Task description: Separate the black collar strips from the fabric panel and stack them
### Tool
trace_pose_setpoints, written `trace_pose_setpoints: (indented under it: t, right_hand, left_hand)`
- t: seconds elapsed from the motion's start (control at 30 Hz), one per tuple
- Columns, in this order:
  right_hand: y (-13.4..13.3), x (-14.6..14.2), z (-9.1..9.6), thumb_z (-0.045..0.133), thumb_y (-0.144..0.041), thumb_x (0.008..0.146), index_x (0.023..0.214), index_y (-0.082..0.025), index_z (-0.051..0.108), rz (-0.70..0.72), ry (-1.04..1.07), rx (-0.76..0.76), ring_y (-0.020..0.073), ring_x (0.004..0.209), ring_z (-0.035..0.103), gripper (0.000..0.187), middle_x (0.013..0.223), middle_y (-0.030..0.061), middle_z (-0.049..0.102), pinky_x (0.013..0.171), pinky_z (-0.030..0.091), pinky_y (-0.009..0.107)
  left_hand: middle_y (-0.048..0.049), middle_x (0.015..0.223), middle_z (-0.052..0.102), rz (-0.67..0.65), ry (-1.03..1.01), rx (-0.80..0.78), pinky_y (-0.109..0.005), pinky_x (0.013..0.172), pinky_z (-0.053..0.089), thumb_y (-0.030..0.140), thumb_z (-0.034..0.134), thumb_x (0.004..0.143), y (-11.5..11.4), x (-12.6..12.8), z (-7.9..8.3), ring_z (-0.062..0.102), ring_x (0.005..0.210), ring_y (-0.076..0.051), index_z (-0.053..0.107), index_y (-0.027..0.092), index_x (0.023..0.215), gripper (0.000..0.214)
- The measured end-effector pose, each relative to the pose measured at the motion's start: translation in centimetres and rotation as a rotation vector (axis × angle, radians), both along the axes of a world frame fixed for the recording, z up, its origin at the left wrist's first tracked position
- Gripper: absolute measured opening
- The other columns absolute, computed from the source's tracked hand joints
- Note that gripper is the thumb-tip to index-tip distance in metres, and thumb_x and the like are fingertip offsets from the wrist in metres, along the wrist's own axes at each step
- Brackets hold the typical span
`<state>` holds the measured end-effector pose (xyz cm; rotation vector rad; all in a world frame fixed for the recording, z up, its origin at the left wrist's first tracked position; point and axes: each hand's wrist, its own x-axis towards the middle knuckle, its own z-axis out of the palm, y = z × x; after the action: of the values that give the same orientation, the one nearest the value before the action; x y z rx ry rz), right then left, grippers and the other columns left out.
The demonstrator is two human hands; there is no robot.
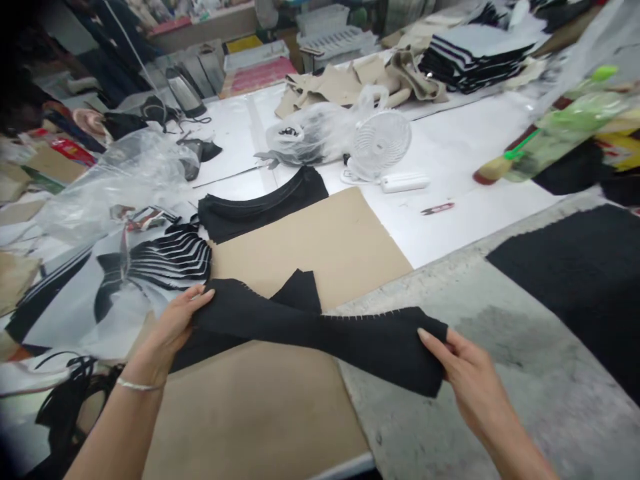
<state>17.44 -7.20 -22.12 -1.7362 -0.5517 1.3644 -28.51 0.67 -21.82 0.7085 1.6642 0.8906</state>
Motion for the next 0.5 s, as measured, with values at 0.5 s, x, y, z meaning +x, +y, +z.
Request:
trace_pose_setpoints:
  t: [0.5]
  right_hand:
    - [-8.3, 7.0, 17.0, 0.076, -0.042, 0.071, 0.1, -0.02, 0.073, -0.299, 0.006, 0.129, 0.029, 0.076, 0.072, 0.037, 0.086, 0.0092, 0.075, 0.067, 0.062, 0.039]
  left_hand:
    - [0.0076, 0.061, 0.059, -0.162, -0.247, -0.01, -0.011, 0.026, 0.021, 0.028, 0.084, 0.058, 4.2, 12.4, 6.7, 0.048, 0.039, -0.003, 0.06, 0.02, 0.079, 0.033]
